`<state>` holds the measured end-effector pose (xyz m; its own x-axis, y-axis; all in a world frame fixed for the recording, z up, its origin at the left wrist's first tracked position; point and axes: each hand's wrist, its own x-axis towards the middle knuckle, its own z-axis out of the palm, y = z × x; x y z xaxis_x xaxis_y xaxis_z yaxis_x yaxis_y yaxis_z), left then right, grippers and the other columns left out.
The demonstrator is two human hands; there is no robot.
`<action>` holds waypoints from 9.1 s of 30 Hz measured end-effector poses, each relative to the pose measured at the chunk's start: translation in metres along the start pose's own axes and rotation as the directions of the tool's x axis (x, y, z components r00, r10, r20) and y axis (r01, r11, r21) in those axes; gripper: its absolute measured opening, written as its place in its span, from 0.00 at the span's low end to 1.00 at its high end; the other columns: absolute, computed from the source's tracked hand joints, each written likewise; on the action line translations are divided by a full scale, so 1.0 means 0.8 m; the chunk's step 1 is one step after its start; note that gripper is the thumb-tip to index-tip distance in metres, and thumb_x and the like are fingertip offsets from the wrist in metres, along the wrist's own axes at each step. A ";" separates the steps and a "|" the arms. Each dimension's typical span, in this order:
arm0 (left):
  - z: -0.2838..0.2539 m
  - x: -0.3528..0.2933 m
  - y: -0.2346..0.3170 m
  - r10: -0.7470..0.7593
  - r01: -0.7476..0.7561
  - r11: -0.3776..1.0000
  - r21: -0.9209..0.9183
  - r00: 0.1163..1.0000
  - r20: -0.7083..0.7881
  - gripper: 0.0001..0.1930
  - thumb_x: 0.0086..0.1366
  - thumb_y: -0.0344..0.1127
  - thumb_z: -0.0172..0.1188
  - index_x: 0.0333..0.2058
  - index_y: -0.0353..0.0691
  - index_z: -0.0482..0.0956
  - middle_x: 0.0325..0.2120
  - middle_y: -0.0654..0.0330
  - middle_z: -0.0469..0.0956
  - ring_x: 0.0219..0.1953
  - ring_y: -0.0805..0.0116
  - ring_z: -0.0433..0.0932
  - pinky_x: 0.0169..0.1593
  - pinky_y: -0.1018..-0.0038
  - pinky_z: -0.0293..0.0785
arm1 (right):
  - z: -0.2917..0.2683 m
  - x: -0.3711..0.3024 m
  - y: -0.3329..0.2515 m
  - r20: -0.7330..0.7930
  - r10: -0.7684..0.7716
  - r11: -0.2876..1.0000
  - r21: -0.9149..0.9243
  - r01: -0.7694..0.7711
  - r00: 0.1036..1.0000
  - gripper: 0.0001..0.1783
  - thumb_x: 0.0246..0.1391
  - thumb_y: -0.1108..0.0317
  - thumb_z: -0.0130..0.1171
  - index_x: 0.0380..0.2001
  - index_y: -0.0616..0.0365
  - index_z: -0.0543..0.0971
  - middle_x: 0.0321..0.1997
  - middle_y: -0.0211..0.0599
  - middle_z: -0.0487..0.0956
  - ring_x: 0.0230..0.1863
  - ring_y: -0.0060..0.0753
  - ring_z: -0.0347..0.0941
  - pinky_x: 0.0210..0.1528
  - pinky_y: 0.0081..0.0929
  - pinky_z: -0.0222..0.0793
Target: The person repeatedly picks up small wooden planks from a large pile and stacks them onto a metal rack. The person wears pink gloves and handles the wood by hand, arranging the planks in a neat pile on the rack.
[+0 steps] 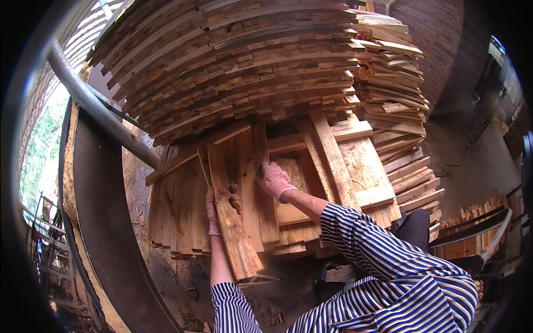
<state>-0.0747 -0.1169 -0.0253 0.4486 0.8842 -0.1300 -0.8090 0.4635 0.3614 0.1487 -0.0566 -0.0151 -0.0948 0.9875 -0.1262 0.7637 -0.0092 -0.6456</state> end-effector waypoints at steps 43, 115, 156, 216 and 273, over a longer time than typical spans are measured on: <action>0.083 0.053 -0.105 0.372 -0.117 0.435 0.893 0.926 -0.059 0.37 0.70 0.63 0.51 0.67 0.44 0.65 0.58 0.56 0.74 0.49 0.64 0.78 0.51 0.71 0.76 | -0.054 -0.173 0.003 -0.091 -0.159 0.753 0.632 0.181 0.983 0.58 0.48 0.50 0.73 0.75 0.53 0.52 0.73 0.52 0.62 0.74 0.41 0.58 0.74 0.32 0.54; 0.079 0.500 -0.891 -0.950 -0.430 -0.310 0.848 0.109 -0.292 0.51 0.54 0.53 0.75 0.66 0.34 0.56 0.56 0.38 0.72 0.60 0.50 0.73 0.64 0.65 0.70 | -0.121 -0.275 0.990 -0.153 0.803 -0.311 0.717 0.624 0.576 0.33 0.53 0.63 0.72 0.59 0.64 0.71 0.47 0.49 0.82 0.41 0.43 0.83 0.39 0.40 0.85; 0.451 0.463 -0.606 -0.336 -0.484 0.430 0.762 0.698 0.633 0.54 0.53 0.56 0.74 0.70 0.38 0.53 0.62 0.47 0.65 0.60 0.57 0.69 0.58 0.65 0.74 | -0.423 -0.180 0.540 -0.607 0.218 0.114 0.794 0.597 0.764 0.47 0.39 0.71 0.80 0.62 0.56 0.65 0.54 0.35 0.77 0.53 0.32 0.77 0.57 0.32 0.77; 0.036 0.212 -0.199 0.043 -0.124 -0.846 0.518 0.954 0.298 0.29 0.74 0.46 0.42 0.66 0.33 0.63 0.67 0.44 0.62 0.70 0.45 0.58 0.72 0.58 0.52 | -0.074 -0.075 0.206 -0.187 0.185 0.939 0.323 -0.117 0.965 0.48 0.61 0.28 0.42 0.68 0.57 0.60 0.59 0.70 0.67 0.61 0.69 0.67 0.61 0.56 0.65; -0.063 0.432 -1.035 -0.401 0.939 0.162 0.302 0.342 -0.850 0.28 0.59 0.65 0.68 0.36 0.42 0.76 0.23 0.65 0.69 0.17 0.67 0.69 0.20 0.71 0.65 | -0.174 -0.166 1.107 -0.040 0.963 0.180 0.833 -0.524 0.267 0.72 0.37 0.50 0.82 0.75 0.61 0.44 0.67 0.64 0.68 0.32 0.36 0.77 0.35 0.30 0.77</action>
<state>0.7316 -0.1921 -0.4158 0.1556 0.1652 -0.9739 0.4055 0.8883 0.2155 0.9267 -0.1736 -0.4655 0.7353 0.2614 -0.6253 -0.3448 -0.6500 -0.6772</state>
